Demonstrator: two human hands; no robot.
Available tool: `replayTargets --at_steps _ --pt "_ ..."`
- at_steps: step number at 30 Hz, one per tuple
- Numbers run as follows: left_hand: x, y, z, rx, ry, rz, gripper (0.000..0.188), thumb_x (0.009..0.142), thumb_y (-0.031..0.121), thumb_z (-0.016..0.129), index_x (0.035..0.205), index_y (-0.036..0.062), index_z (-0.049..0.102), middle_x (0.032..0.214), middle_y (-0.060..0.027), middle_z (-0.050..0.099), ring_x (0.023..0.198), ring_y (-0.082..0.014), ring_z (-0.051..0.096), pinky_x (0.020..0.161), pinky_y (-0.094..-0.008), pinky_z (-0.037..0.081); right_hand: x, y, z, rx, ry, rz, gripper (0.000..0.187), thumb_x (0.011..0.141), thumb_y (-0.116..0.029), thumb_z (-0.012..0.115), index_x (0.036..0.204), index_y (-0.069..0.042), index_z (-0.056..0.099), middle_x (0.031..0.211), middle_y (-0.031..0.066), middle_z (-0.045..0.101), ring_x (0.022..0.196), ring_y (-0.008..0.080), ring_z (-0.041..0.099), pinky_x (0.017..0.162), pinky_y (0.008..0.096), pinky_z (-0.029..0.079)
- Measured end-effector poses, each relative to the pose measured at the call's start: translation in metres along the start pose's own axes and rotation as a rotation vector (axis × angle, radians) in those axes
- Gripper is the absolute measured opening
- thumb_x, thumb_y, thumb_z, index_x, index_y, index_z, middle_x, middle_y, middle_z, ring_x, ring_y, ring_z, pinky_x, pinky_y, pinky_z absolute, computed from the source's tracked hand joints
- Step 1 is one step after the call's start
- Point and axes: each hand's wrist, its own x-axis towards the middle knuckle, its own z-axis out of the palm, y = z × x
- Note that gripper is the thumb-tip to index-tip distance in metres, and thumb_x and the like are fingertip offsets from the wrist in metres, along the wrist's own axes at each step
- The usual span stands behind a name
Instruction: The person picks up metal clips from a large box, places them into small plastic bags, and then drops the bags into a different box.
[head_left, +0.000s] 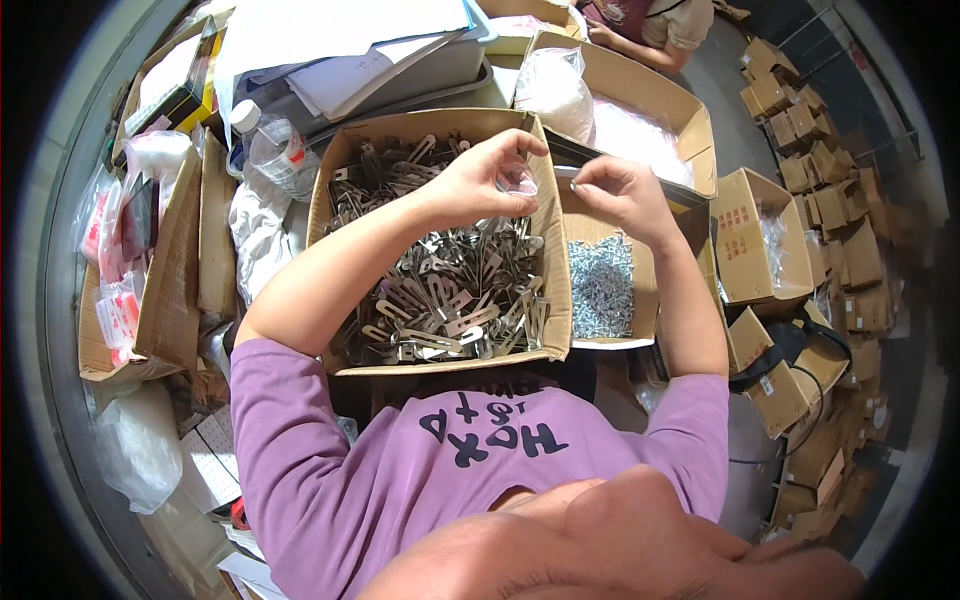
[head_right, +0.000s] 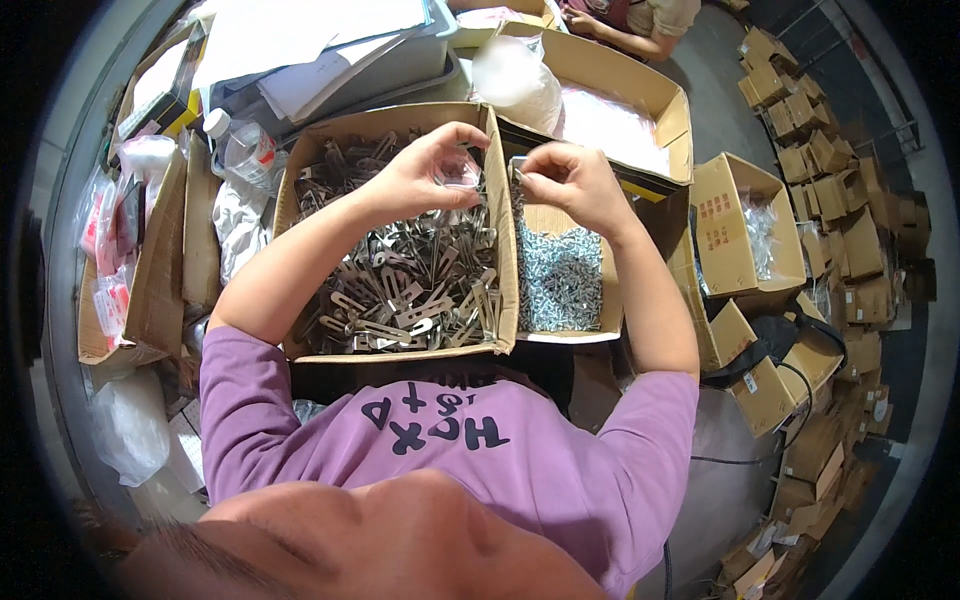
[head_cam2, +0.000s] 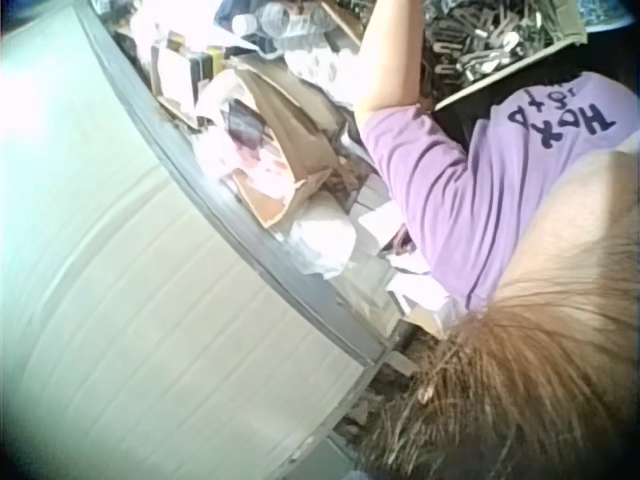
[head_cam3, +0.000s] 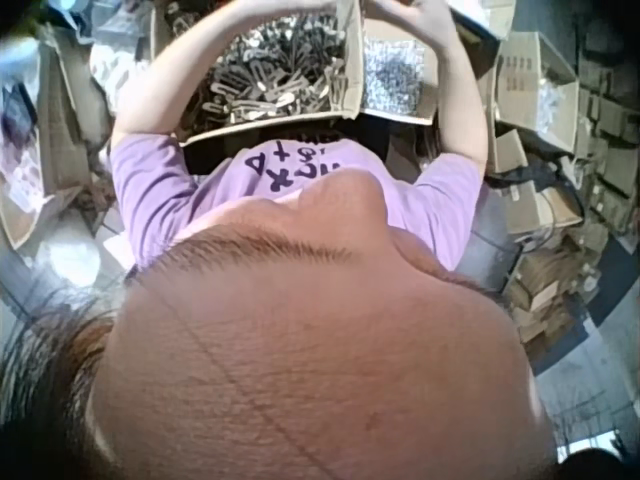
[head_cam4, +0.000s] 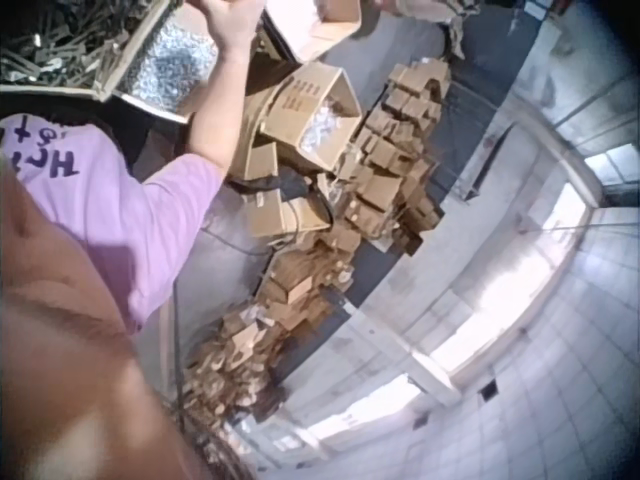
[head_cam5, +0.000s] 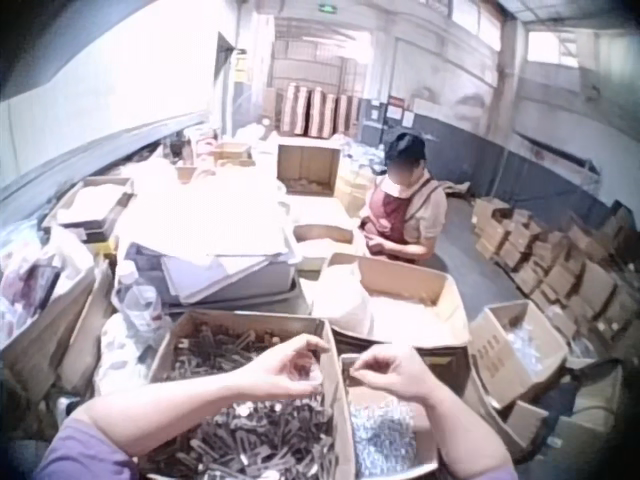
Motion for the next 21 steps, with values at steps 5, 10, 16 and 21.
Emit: replayTargets --at_steps 5,10,16,21 --pt "-0.004 -0.005 0.001 -0.082 0.023 -0.038 0.057 0.074 0.013 0.074 0.121 0.0060 0.044 0.093 -0.0012 0.055 0.085 -0.0080 0.053 0.080 -0.0244 0.046 0.034 -0.039 0.027 -0.229 -0.060 -0.307 0.015 0.081 -0.011 0.068 0.091 0.000 0.067 0.077 0.0020 0.064 0.070 0.0061 0.058 0.061 0.0216 0.047" --pt "0.001 -0.007 -0.003 -0.105 0.020 -0.046 0.054 0.074 0.011 0.075 0.119 0.0041 0.046 0.092 -0.0014 0.055 0.086 -0.0084 0.054 0.080 -0.0249 0.046 0.114 -0.026 -0.009 -0.674 0.217 -0.320 0.018 0.081 -0.018 0.063 0.092 -0.005 0.068 0.086 0.0112 0.069 0.078 0.0202 0.067 0.070 0.0286 0.051" --pt "0.003 -0.007 -0.011 -0.146 0.041 -0.035 0.055 0.074 0.006 0.074 0.120 0.0013 0.045 0.092 -0.0021 0.054 0.085 -0.0082 0.053 0.079 -0.0245 0.046 0.176 0.011 -0.017 -1.336 -0.220 -0.079 0.021 0.072 -0.018 0.065 0.091 -0.009 0.069 0.092 0.0194 0.065 0.088 0.0330 0.063 0.080 0.0415 0.049" --pt "0.000 -0.004 -0.015 -0.140 0.076 -0.026 0.054 0.074 0.007 0.073 0.119 0.0015 0.045 0.093 -0.0022 0.053 0.086 -0.0088 0.052 0.080 -0.0245 0.045 0.183 0.002 -0.001 -1.437 -0.182 0.048 0.016 0.071 -0.011 0.061 0.086 -0.008 0.068 0.091 0.0172 0.065 0.087 0.0334 0.063 0.076 0.0411 0.050"
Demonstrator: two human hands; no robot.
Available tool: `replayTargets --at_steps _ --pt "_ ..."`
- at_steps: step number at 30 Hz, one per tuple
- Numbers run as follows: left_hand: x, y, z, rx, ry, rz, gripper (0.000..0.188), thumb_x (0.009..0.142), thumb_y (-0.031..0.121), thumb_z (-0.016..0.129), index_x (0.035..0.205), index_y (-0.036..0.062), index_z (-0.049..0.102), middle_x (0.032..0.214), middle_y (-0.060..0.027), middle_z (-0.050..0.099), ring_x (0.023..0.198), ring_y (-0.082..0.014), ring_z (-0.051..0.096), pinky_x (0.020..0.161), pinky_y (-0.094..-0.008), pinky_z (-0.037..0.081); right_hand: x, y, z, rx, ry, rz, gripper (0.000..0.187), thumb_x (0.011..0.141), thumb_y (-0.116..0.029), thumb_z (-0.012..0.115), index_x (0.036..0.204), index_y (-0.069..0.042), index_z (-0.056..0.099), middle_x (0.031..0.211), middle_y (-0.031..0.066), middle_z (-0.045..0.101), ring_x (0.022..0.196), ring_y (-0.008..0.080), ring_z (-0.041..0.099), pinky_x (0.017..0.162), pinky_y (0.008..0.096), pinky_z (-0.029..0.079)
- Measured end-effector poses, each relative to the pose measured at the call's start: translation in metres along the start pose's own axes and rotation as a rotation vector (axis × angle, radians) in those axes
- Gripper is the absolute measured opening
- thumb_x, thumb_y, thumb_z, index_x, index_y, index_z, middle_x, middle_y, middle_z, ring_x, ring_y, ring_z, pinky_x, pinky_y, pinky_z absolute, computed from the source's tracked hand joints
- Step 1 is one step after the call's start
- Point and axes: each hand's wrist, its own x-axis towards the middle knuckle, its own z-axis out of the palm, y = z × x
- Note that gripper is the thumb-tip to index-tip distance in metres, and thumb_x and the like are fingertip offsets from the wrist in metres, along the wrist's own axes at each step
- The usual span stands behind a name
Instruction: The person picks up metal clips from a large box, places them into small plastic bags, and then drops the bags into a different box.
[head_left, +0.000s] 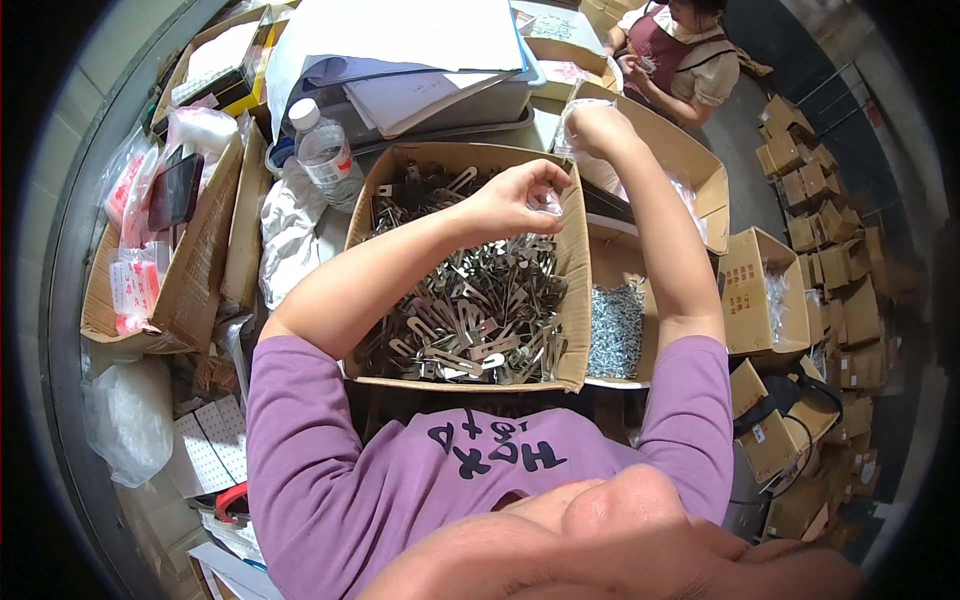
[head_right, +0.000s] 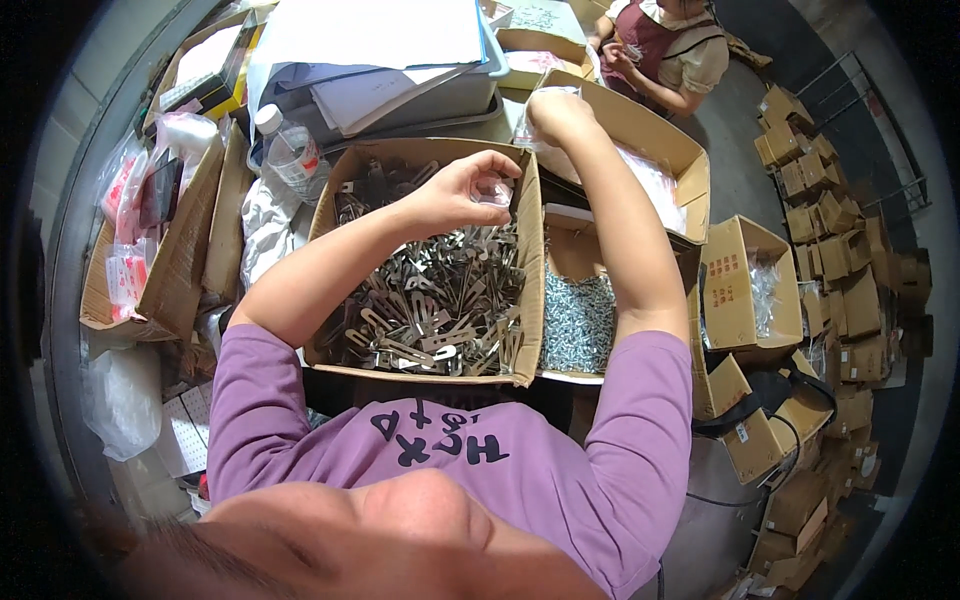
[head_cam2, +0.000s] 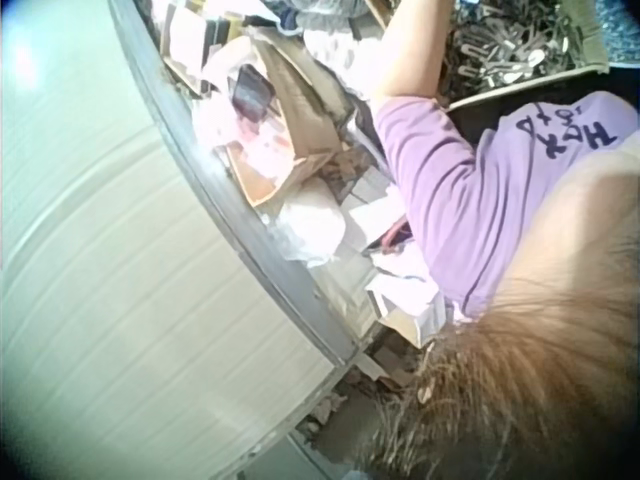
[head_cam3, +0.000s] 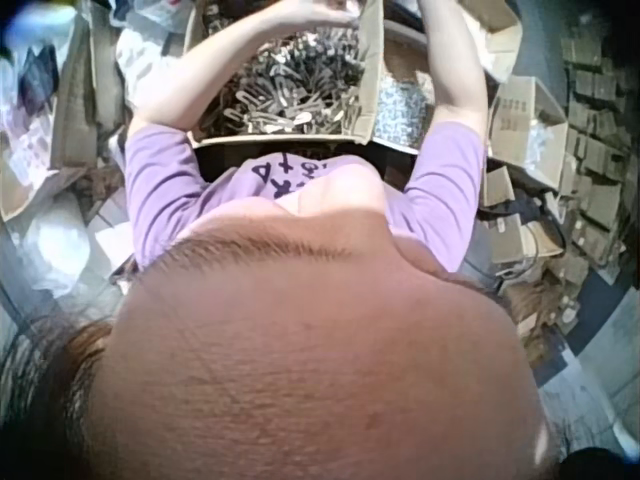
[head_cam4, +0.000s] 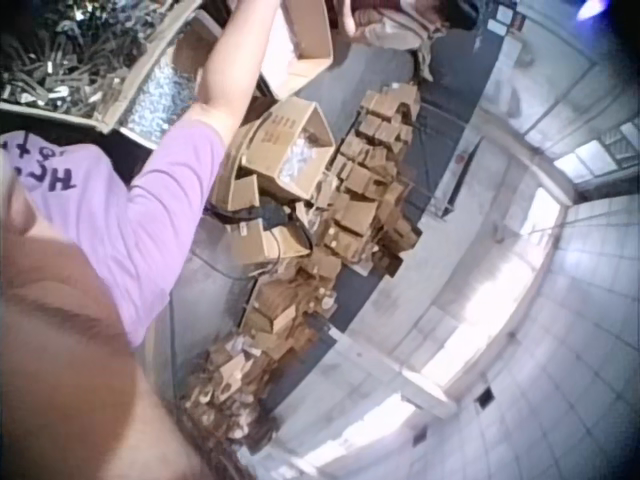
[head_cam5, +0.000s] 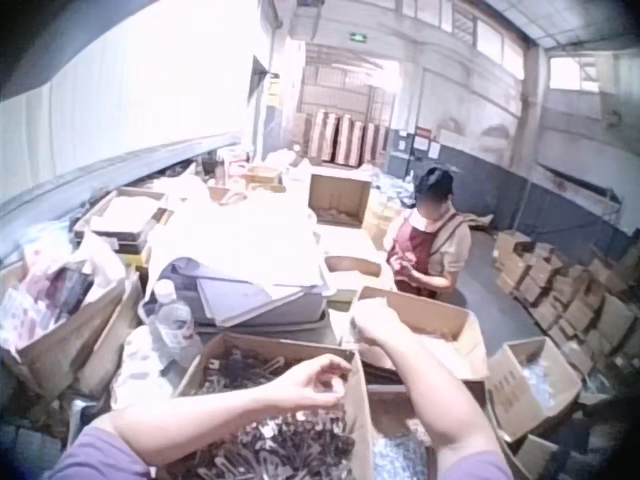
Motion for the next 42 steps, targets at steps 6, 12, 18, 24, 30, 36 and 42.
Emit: replayTargets --at_steps 6,12,18,24,30,36,42 --pt "0.003 -0.001 -0.002 0.030 0.010 0.024 0.053 0.074 0.007 0.072 0.119 0.0018 0.046 0.094 -0.0032 0.053 0.087 -0.0095 0.052 0.080 -0.0251 0.045 -0.023 0.014 -0.007 0.191 0.172 -0.046 0.013 0.074 -0.013 0.063 0.085 -0.008 0.067 0.089 0.0138 0.067 0.083 0.0308 0.064 0.073 0.0388 0.051" --pt "0.002 0.000 -0.002 -0.002 0.033 -0.002 0.052 0.073 0.005 0.071 0.119 0.0013 0.046 0.095 -0.0029 0.052 0.089 -0.0095 0.052 0.081 -0.0254 0.045 -0.055 0.007 -0.015 1.262 0.376 -0.023 0.014 0.082 -0.012 0.066 0.088 0.000 0.062 0.080 0.0065 0.066 0.070 0.0093 0.061 0.064 0.0233 0.048" --pt "0.002 -0.005 0.000 -0.128 0.029 0.000 0.054 0.073 0.004 0.071 0.121 0.0012 0.044 0.097 -0.0029 0.053 0.093 -0.0092 0.051 0.084 -0.0256 0.045 -0.115 -0.048 -0.023 1.563 0.113 -0.241 0.012 0.083 -0.002 0.063 0.093 0.001 0.058 0.089 0.0055 0.063 0.079 0.0099 0.060 0.071 0.0223 0.048" --pt "0.001 -0.006 0.000 -0.171 -0.034 0.011 0.058 0.075 0.004 0.070 0.125 0.0007 0.041 0.104 -0.0061 0.055 0.096 -0.0117 0.054 0.086 -0.0278 0.046 -0.136 -0.050 -0.024 0.982 0.253 -0.408 0.015 0.077 -0.002 0.065 0.091 -0.002 0.062 0.099 0.0074 0.056 0.095 0.0178 0.056 0.083 0.0295 0.046" --pt "-0.001 0.004 0.004 -0.056 0.114 0.042 0.042 0.080 0.009 0.067 0.117 -0.0031 0.050 0.100 -0.0100 0.064 0.089 -0.0124 0.060 0.078 -0.0262 0.050 -0.144 -0.047 -0.021 0.753 0.406 -0.395 0.013 0.074 -0.006 0.067 0.087 -0.003 0.065 0.102 0.0125 0.059 0.096 0.0237 0.058 0.085 0.0322 0.046" --pt "-0.002 0.007 0.003 0.065 0.228 0.073 0.018 0.090 0.015 0.060 0.095 -0.0029 0.061 0.080 -0.0037 0.065 0.071 -0.0055 0.058 0.062 -0.0203 0.047 -0.144 -0.044 -0.009 1.234 0.236 -0.041 0.015 0.080 -0.009 0.066 0.089 0.003 0.063 0.086 0.0052 0.065 0.079 0.0075 0.057 0.071 0.0233 0.047" --pt "-0.006 0.004 0.004 0.091 0.163 0.181 0.013 0.088 0.009 0.060 0.089 -0.0029 0.063 0.075 -0.0003 0.061 0.067 -0.0041 0.055 0.060 -0.0188 0.045 -0.138 -0.051 0.002 1.417 0.090 -0.186 0.015 0.083 -0.013 0.063 0.089 0.000 0.059 0.078 -0.0013 0.057 0.073 0.0045 0.049 0.063 0.0210 0.041"
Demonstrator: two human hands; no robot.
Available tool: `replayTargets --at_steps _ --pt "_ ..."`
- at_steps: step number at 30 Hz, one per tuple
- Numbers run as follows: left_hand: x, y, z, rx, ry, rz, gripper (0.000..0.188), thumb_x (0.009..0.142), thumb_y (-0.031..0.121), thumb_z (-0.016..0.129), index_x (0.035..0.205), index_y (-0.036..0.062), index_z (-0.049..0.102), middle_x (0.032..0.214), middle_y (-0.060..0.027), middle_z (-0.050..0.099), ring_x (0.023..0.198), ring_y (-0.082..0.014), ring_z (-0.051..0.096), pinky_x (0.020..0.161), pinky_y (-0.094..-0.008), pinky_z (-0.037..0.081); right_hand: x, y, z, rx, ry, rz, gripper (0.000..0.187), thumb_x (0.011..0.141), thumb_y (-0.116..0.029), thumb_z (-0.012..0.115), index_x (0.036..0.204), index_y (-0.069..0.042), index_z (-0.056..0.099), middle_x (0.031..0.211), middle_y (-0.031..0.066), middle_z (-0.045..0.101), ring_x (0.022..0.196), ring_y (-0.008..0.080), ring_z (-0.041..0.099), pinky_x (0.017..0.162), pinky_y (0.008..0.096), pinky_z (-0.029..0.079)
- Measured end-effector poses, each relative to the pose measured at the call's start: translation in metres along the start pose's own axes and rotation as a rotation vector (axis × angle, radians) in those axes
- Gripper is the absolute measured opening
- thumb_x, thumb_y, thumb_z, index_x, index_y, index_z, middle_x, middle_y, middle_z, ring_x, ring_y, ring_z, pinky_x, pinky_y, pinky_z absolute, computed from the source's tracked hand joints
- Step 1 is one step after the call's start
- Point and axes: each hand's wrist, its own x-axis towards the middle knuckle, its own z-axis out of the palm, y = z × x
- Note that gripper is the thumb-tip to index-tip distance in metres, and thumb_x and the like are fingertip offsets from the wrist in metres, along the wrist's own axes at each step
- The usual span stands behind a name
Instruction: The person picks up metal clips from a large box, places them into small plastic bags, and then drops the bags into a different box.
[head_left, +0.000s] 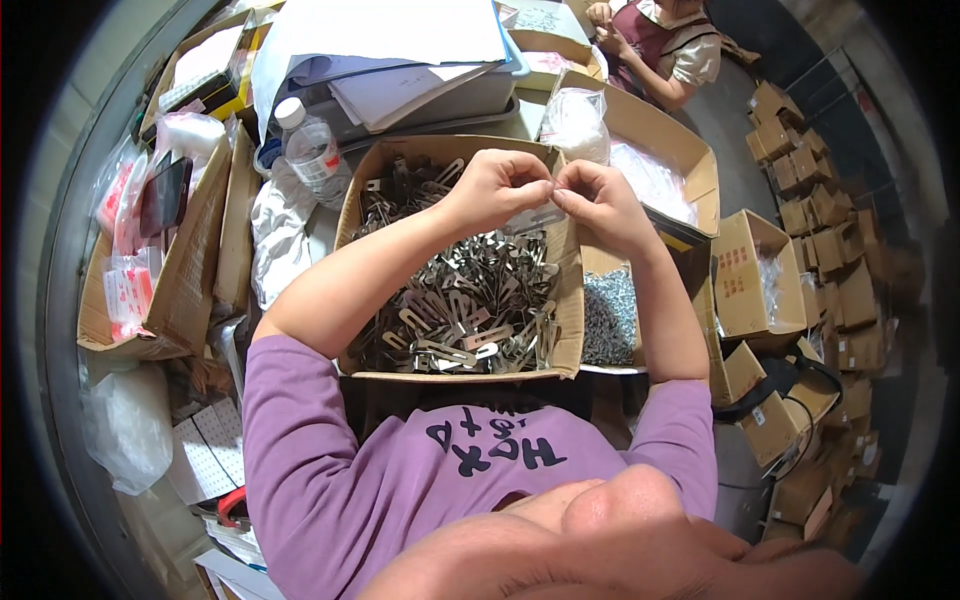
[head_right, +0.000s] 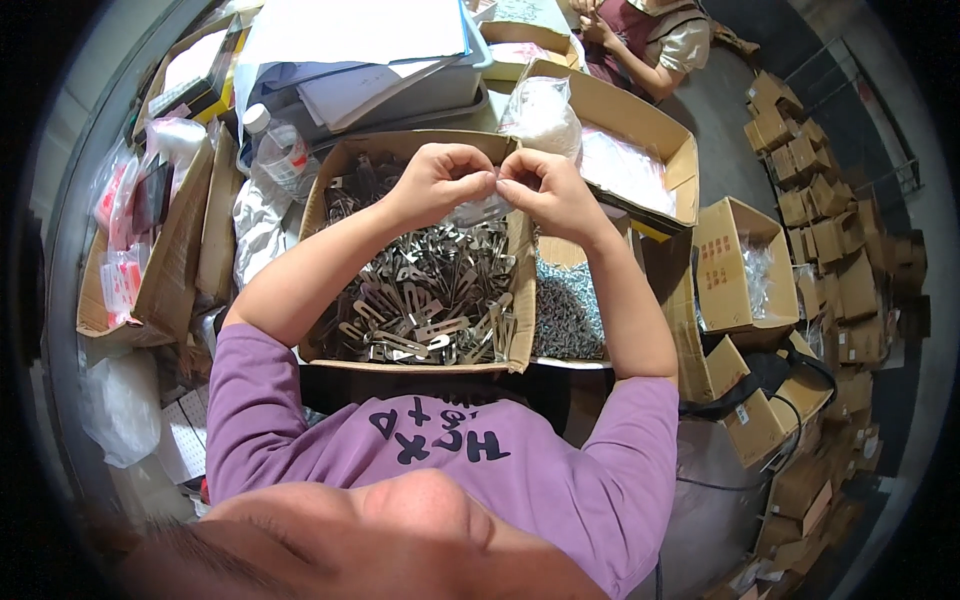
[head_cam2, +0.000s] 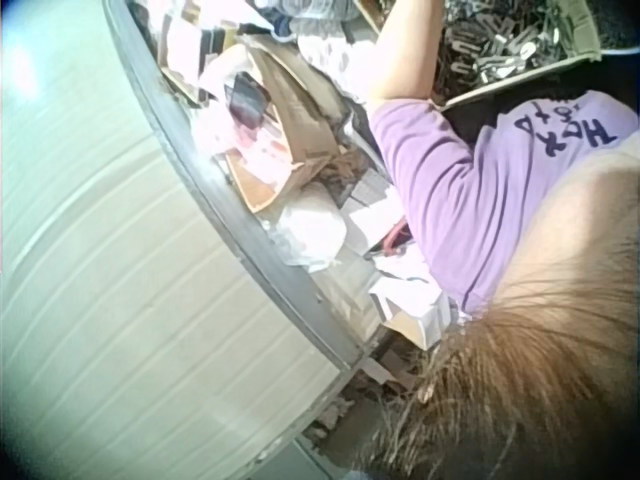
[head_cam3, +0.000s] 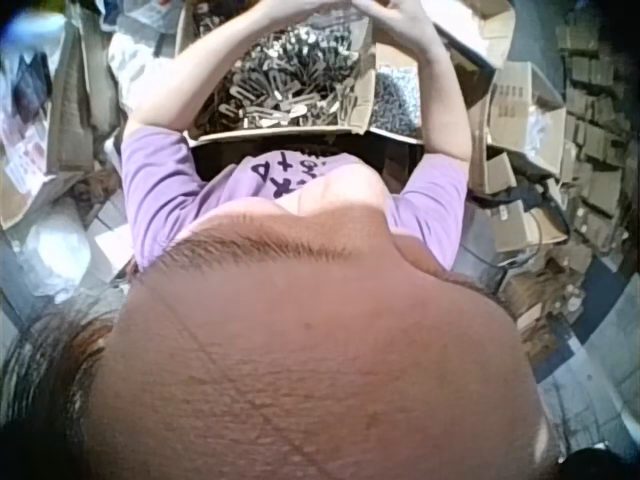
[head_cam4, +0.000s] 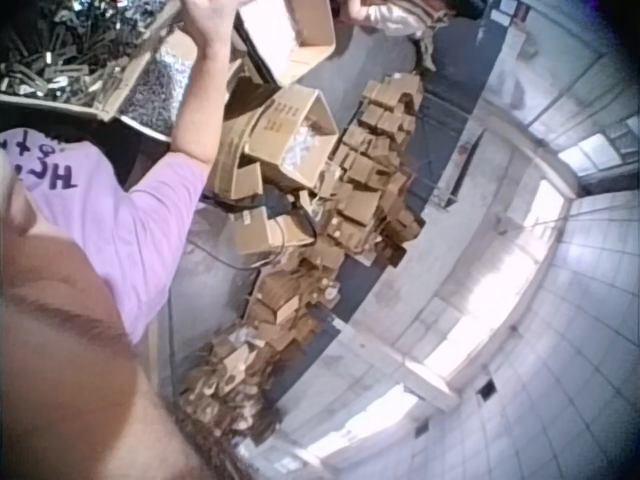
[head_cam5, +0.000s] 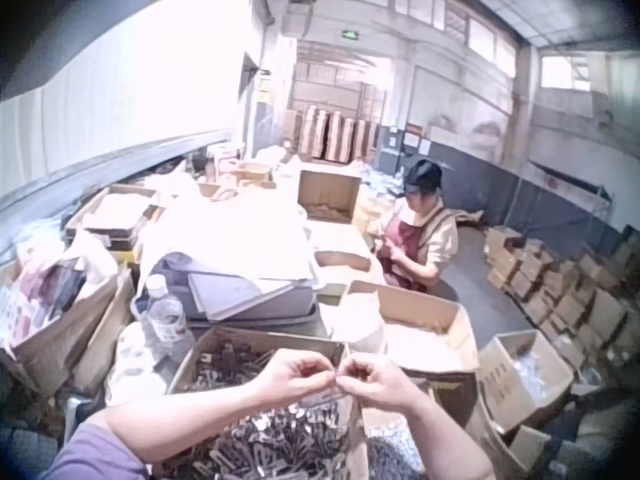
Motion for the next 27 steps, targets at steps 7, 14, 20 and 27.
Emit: replayTargets --at_steps 7,14,20,27 --pt "0.003 0.007 -0.003 -0.179 0.017 0.047 0.010 0.086 0.007 0.060 0.087 -0.0020 0.063 0.074 -0.0011 0.062 0.066 -0.0048 0.055 0.060 -0.0197 0.045 -0.023 0.006 -0.016 0.204 0.013 0.045 0.016 0.086 -0.016 0.062 0.084 -0.004 0.053 0.072 -0.0054 0.046 0.067 0.0017 0.040 0.056 0.0178 0.034" --pt "0.001 0.006 0.000 -0.222 0.037 -0.056 0.017 0.090 0.016 0.060 0.098 0.0014 0.061 0.082 -0.0030 0.065 0.075 -0.0075 0.060 0.068 -0.0208 0.046 -0.058 -0.009 -0.044 -0.130 0.246 -0.089 0.013 0.085 -0.015 0.063 0.081 -0.005 0.056 0.073 -0.0056 0.050 0.067 0.0039 0.043 0.058 0.0205 0.036" --pt "0.001 0.007 0.000 -0.225 0.033 -0.055 0.023 0.089 0.016 0.061 0.107 0.0009 0.057 0.086 -0.0033 0.064 0.079 -0.0080 0.059 0.072 -0.0217 0.046 -0.142 -0.021 -0.146 -0.308 1.066 -0.184 0.011 0.085 -0.011 0.064 0.079 -0.004 0.058 0.075 -0.0038 0.055 0.067 0.0036 0.047 0.061 0.0170 0.038" --pt "0.003 0.003 0.002 -0.146 -0.044 -0.107 0.027 0.088 0.011 0.061 0.111 -0.0015 0.054 0.090 -0.0023 0.060 0.083 -0.0081 0.058 0.077 -0.0231 0.048 -0.118 0.023 -0.184 -0.795 1.027 0.034 0.015 0.082 -0.014 0.065 0.083 0.001 0.062 0.070 0.0042 0.061 0.065 0.0102 0.055 0.061 0.0255 0.045"
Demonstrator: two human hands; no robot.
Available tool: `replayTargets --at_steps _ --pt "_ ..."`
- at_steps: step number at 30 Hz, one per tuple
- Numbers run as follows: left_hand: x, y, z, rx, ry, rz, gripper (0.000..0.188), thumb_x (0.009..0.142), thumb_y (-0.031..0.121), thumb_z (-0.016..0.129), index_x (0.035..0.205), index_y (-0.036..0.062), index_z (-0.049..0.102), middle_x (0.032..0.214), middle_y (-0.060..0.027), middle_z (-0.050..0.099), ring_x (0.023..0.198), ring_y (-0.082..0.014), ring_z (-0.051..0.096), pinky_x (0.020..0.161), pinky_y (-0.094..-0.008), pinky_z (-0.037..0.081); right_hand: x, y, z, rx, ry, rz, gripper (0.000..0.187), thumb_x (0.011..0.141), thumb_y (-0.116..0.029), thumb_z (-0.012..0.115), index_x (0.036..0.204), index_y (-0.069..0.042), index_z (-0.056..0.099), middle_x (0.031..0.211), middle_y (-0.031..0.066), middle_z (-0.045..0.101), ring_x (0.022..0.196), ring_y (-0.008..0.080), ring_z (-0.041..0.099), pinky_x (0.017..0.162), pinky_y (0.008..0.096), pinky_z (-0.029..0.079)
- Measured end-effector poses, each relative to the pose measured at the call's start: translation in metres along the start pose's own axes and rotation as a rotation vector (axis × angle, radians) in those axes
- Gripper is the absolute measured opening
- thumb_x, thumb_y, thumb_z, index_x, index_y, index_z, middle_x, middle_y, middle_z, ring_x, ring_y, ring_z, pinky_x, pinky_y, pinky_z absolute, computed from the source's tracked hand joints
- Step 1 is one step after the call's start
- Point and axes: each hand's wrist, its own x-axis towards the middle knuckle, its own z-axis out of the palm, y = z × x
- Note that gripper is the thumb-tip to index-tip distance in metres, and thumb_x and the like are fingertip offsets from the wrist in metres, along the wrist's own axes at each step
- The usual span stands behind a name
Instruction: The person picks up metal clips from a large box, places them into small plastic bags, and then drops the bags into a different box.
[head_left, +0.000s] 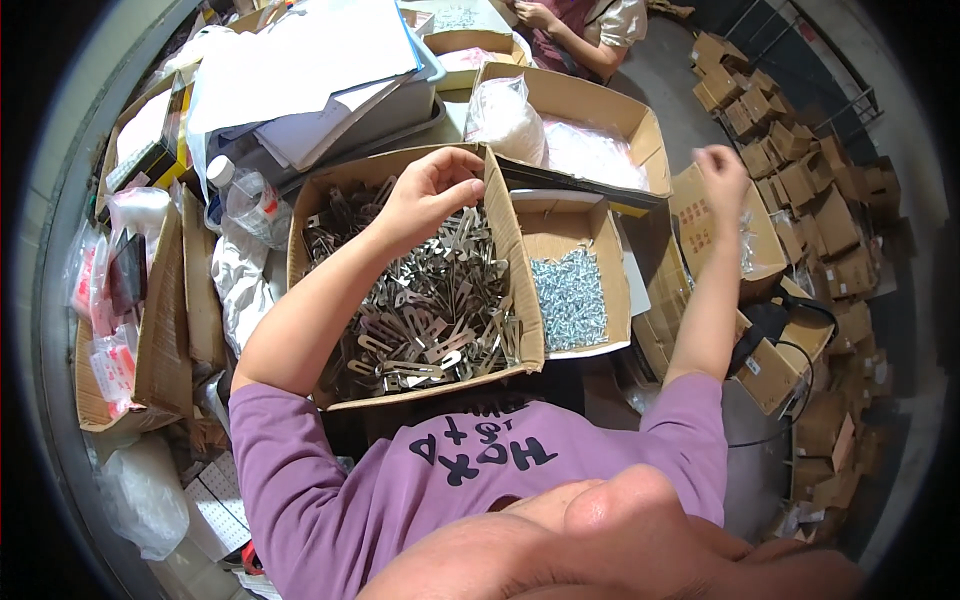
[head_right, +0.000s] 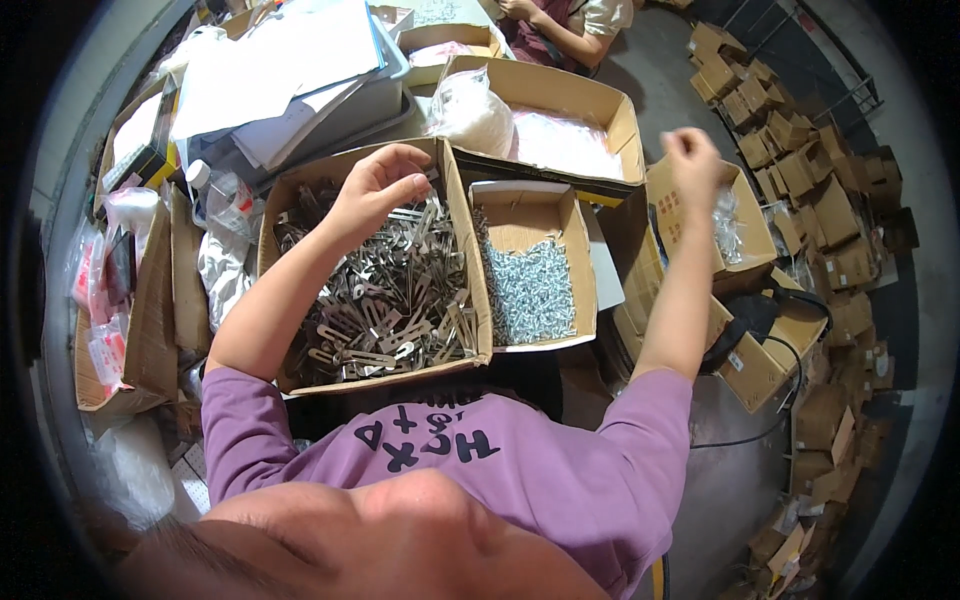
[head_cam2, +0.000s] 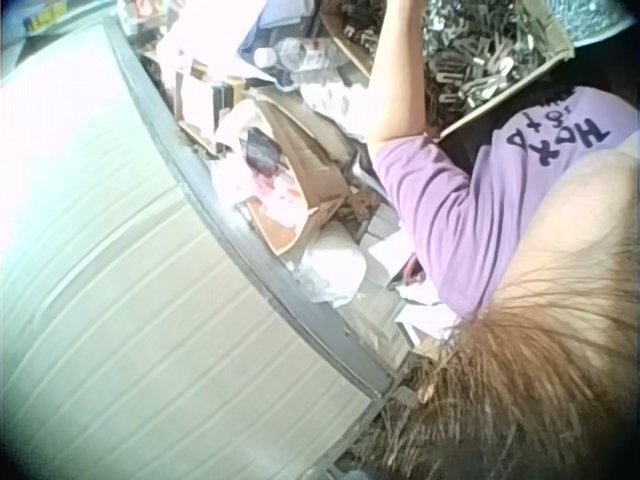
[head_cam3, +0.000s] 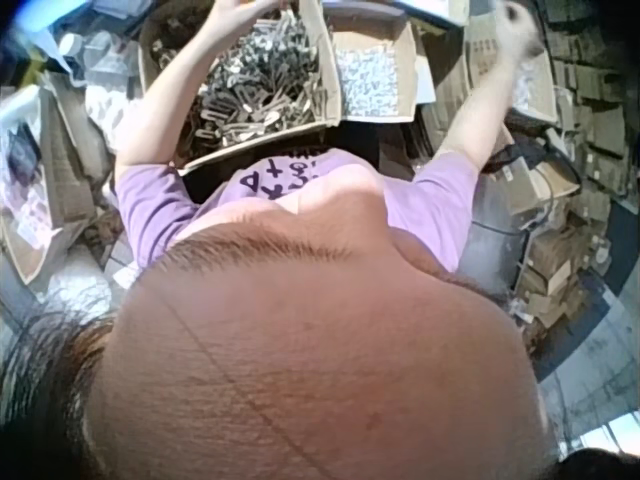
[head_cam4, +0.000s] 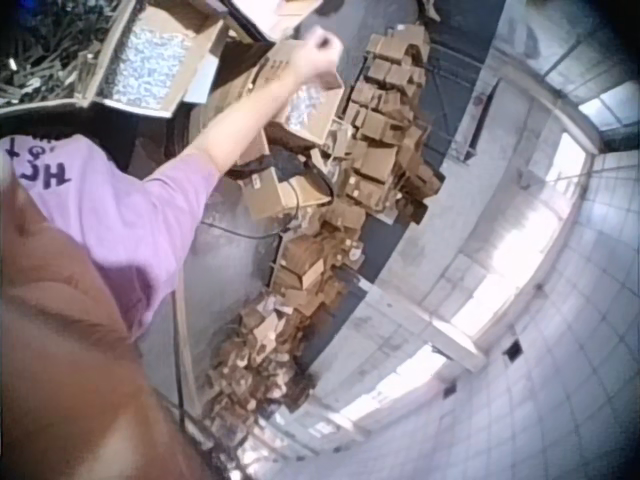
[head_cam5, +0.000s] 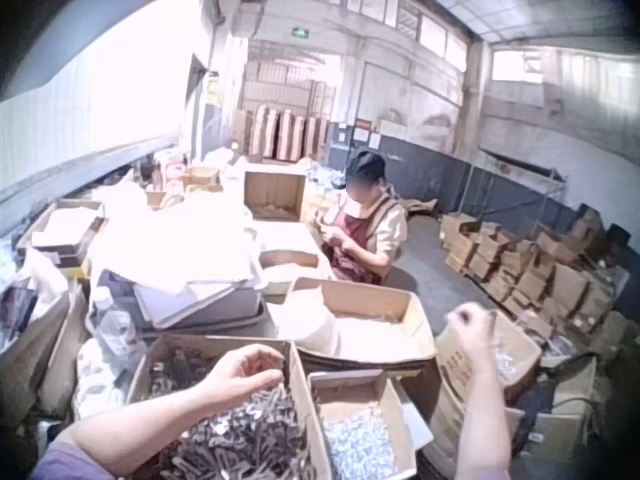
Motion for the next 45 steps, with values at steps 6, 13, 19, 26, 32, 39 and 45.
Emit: replayTargets --at_steps 6,13,19,26,32,39,45 --pt "0.006 -0.009 -0.009 0.082 0.009 0.026 0.027 0.087 0.009 0.061 0.110 -0.0024 0.053 0.092 -0.0031 0.061 0.083 -0.0084 0.058 0.075 -0.0231 0.049 0.020 0.003 0.138 -0.315 -0.928 -0.105 0.040 0.076 -0.026 0.067 0.106 0.000 0.064 0.106 0.0165 0.065 0.099 0.0276 0.062 0.088 0.0328 0.047" --pt "0.009 -0.008 -0.014 0.112 0.038 0.023 0.027 0.088 0.013 0.061 0.110 -0.0009 0.053 0.087 -0.0019 0.060 0.082 -0.0075 0.057 0.076 -0.0227 0.048 0.021 -0.003 0.172 -0.408 -0.973 -0.116 0.024 0.073 -0.019 0.069 0.090 -0.002 0.066 0.092 0.0160 0.067 0.086 0.0274 0.064 0.078 0.0349 0.048" --pt "0.006 -0.005 -0.013 0.116 0.016 -0.038 0.029 0.087 0.013 0.063 0.111 -0.0011 0.054 0.097 -0.0033 0.059 0.089 -0.0083 0.057 0.082 -0.0237 0.048 0.021 0.009 0.152 0.103 -0.704 0.025 0.016 0.076 -0.014 0.067 0.080 0.000 0.063 0.072 0.0099 0.065 0.068 0.0166 0.061 0.063 0.0307 0.048" --pt "0.006 -0.008 -0.002 0.106 -0.023 -0.011 0.040 0.086 0.016 0.066 0.119 0.0000 0.051 0.108 -0.0084 0.059 0.102 -0.0135 0.056 0.090 -0.0277 0.046 -0.022 -0.110 0.122 0.473 -0.424 -0.279 0.017 0.077 -0.013 0.066 0.074 0.002 0.059 0.084 0.0093 0.064 0.080 0.0178 0.060 0.075 0.0289 0.046" --pt "0.006 -0.009 -0.004 -0.023 0.050 0.045 0.019 0.091 0.014 0.058 0.101 -0.0022 0.058 0.093 -0.0066 0.065 0.089 -0.0119 0.061 0.084 -0.0277 0.050 -0.061 -0.177 0.122 0.492 -0.434 -0.451 0.015 0.078 -0.010 0.063 0.073 0.003 0.057 0.084 0.0127 0.063 0.079 0.0222 0.061 0.073 0.0314 0.047" --pt "0.009 -0.004 -0.020 -0.121 0.257 0.171 0.015 0.093 0.012 0.053 0.101 -0.0011 0.058 0.090 -0.0039 0.063 0.079 -0.0076 0.058 0.073 -0.0224 0.049 -0.076 -0.172 0.134 0.548 -0.501 -0.328 0.014 0.078 -0.011 0.064 0.077 0.003 0.059 0.082 0.0128 0.063 0.077 0.0217 0.060 0.073 0.0309 0.047" --pt "0.011 -0.003 -0.019 -0.134 0.286 0.158 0.024 0.091 0.012 0.058 0.109 -0.0028 0.061 0.088 -0.0028 0.063 0.075 -0.0048 0.055 0.067 -0.0187 0.046 -0.080 -0.183 0.122 0.442 -0.491 -0.429 0.014 0.078 -0.012 0.065 0.080 0.002 0.061 0.084 0.0120 0.063 0.078 0.0236 0.061 0.073 0.0314 0.047"
